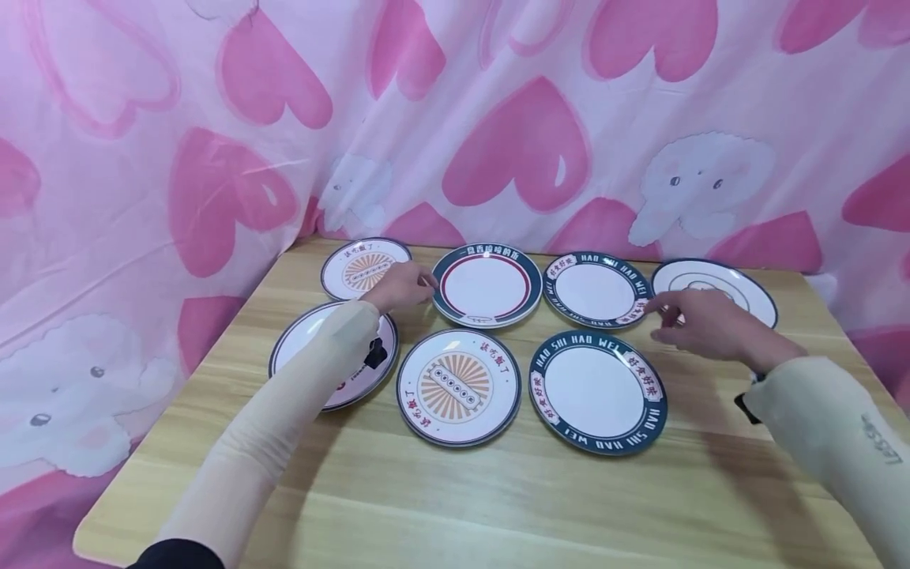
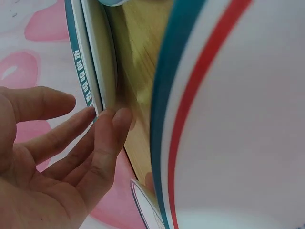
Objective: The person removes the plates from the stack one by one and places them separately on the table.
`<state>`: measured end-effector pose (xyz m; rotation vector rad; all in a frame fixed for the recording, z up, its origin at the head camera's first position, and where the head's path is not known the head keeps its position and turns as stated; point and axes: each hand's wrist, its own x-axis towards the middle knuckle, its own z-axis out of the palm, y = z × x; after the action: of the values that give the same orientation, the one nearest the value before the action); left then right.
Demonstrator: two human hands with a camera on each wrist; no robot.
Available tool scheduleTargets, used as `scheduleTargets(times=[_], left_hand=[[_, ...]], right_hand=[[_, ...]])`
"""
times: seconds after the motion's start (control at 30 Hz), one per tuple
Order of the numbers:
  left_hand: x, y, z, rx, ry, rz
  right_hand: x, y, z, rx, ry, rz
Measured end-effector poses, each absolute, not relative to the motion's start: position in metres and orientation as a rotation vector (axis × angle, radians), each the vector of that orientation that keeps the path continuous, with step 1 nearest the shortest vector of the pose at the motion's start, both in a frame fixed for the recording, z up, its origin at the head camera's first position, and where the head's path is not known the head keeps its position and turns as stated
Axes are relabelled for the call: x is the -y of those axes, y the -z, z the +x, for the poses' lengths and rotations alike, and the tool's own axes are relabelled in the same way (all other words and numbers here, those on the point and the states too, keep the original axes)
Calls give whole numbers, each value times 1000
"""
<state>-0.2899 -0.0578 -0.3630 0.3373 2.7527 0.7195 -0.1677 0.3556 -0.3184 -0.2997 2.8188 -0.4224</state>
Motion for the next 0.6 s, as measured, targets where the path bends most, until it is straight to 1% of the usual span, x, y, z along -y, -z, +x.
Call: scheduleTargets(times=[0.2,0.33,0.6], left_hand=[[55,364,-288,-2791,-697,307],[56,366,-288,-2771,-709,293],[52,366,-290,-2805,-717,253]], right_hand=[[-331,308,-183,-2816,485,-299],[-314,313,-197,-2760,647,-269],[-280,317,-235,-2741,959,-294]])
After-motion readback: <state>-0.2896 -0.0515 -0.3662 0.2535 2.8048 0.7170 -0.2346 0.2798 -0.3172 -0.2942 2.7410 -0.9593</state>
